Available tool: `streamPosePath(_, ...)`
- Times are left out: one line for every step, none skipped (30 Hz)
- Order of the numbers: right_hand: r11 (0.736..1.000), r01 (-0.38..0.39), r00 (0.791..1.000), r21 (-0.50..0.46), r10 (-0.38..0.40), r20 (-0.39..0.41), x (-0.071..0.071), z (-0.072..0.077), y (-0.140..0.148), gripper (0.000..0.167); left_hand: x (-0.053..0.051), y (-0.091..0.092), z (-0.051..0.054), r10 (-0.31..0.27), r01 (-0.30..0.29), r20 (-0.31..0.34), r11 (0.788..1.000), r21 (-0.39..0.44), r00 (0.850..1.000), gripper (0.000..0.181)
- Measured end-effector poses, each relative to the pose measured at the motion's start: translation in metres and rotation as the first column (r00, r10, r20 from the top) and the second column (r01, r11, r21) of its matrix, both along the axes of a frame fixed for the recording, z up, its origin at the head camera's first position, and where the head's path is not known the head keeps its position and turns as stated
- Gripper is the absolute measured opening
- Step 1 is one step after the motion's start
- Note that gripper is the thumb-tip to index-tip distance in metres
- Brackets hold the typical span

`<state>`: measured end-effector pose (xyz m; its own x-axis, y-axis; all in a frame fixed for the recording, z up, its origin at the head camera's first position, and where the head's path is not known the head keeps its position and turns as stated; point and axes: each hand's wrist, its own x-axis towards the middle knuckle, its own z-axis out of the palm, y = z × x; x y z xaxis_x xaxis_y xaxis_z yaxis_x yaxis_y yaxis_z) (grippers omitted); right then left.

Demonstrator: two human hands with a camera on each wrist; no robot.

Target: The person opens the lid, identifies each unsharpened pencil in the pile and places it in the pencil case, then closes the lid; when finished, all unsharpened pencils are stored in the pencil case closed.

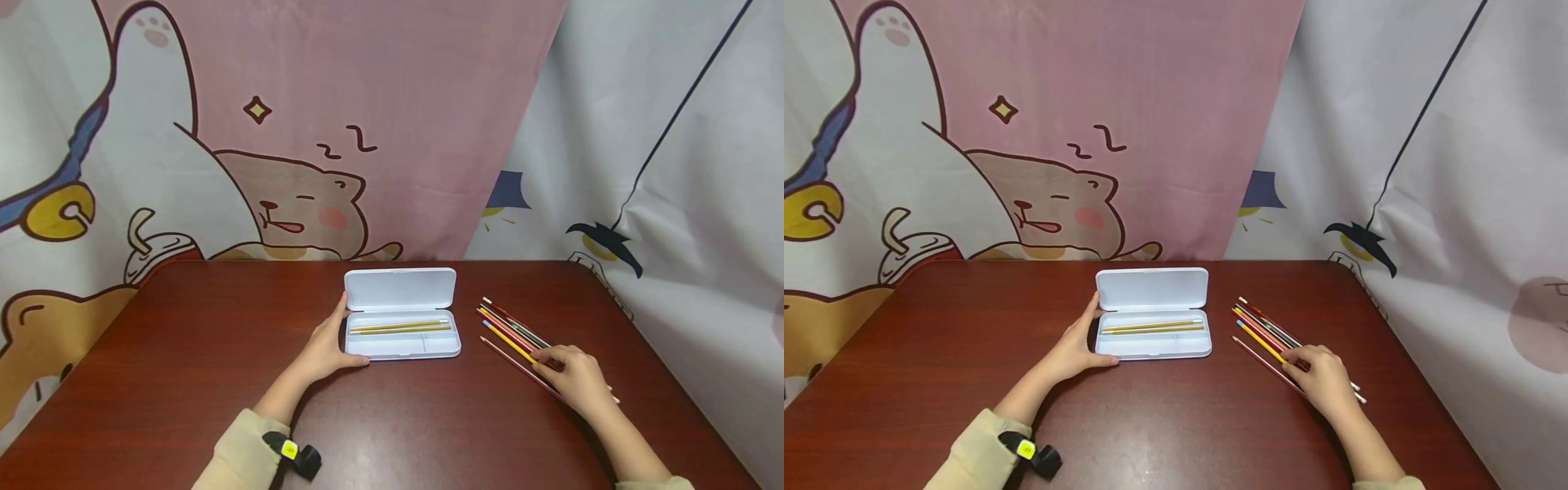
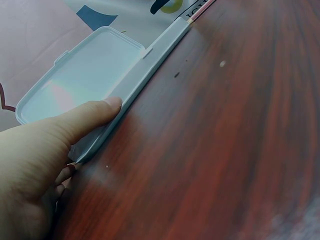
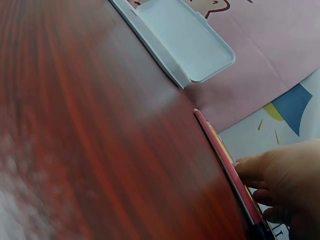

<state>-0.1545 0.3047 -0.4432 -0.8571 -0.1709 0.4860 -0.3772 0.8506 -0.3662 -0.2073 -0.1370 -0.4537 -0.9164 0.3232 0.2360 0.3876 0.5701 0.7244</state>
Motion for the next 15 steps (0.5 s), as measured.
streamPosePath(1.0, 0.003, 1.0, 0.002, -0.003, 0.001, -0.0001, 0.0001, -0.0006, 0.019, -0.0001, -0.0003, 0.0, -0.001, 0.001, -0.001, 1.0, 0.001, 1.0, 0.13)
streamPosePath(1.0, 0.002, 1.0, 0.003, -0.002, 0.0, -0.0003, 0.0002, -0.0013, 0.019, -0.0001, -0.0005, 0.0003, -0.002, 0.002, -0.005, 1.0, 0.004, 1.0, 0.13)
streamPosePath(1.0, 0.002, 1.0, 0.003, -0.002, -0.003, -0.0005, 0.0002, -0.0019, 0.019, 0.0003, -0.0008, 0.0006, -0.001, 0.002, -0.007, 1.0, 0.007, 1.0, 0.13)
streamPosePath(1.0, 0.002, 1.0, 0.002, -0.002, -0.003, -0.0006, 0.0, -0.0023, 0.018, 0.0005, -0.0011, 0.0008, -0.001, 0.001, -0.012, 1.0, 0.01, 1.0, 0.13)
streamPosePath(1.0, 0.002, 1.0, 0.002, -0.002, -0.006, -0.0008, -0.0001, -0.0027, 0.018, 0.0007, -0.0014, 0.001, -0.001, 0.002, -0.016, 1.0, 0.012, 1.0, 0.13)
streamPosePath(1.0, 0.001, 1.0, 0.003, -0.001, -0.011, -0.001, -0.0003, -0.0028, 0.019, 0.0009, -0.0016, 0.0011, -0.002, 0.002, -0.019, 1.0, 0.015, 1.0, 0.13)
streamPosePath(1.0, 0.001, 1.0, 0.004, -0.001, -0.015, -0.0012, -0.0005, -0.0028, 0.019, 0.001, -0.0017, 0.0011, -0.002, 0.003, -0.023, 1.0, 0.019, 1.0, 0.13)
streamPosePath(1.0, -0.001, 1.0, 0.003, 0.001, -0.019, -0.0012, -0.0007, -0.0027, 0.019, 0.001, -0.0018, 0.001, -0.002, 0.002, -0.026, 1.0, 0.019, 1.0, 0.13)
streamPosePath(1.0, 0.0, 1.0, 0.002, 0.0, -0.021, -0.0012, -0.0008, -0.0025, 0.019, 0.001, -0.0017, 0.0007, -0.003, 0.003, -0.029, 1.0, 0.017, 1.0, 0.13)
streamPosePath(1.0, -0.001, 1.0, 0.003, 0.001, -0.026, -0.0011, -0.001, -0.0023, 0.019, 0.0006, -0.0016, 0.0001, -0.003, 0.003, -0.031, 1.0, 0.015, 1.0, 0.13)
streamPosePath(1.0, -0.004, 0.999, 0.003, 0.004, -0.033, -0.001, -0.0011, -0.002, 0.018, 0.0005, -0.0014, -0.0003, -0.003, 0.003, -0.028, 1.0, 0.013, 1.0, 0.13)
streamPosePath(1.0, -0.006, 0.999, 0.004, 0.006, -0.04, -0.0008, -0.0012, -0.0018, 0.018, 0.0003, -0.0012, -0.0005, -0.004, 0.004, -0.027, 1.0, 0.01, 1.0, 0.13)
streamPosePath(1.0, -0.01, 0.999, 0.004, 0.01, -0.048, -0.0007, -0.0011, -0.0016, 0.018, 0.0003, -0.0009, -0.0006, -0.003, 0.004, -0.025, 1.0, 0.01, 1.0, 0.13)
streamPosePath(1.0, -0.014, 0.998, 0.004, 0.015, -0.057, -0.0005, -0.001, -0.0014, 0.018, 0.0003, -0.0007, -0.0005, -0.003, 0.003, -0.019, 1.0, 0.009, 1.0, 0.13)
streamPosePath(1.0, -0.019, 0.998, 0.002, 0.019, -0.067, -0.0004, -0.0007, -0.0014, 0.018, 0.0003, -0.0003, -0.0003, -0.002, 0.002, -0.014, 1.0, 0.007, 1.0, 0.131)
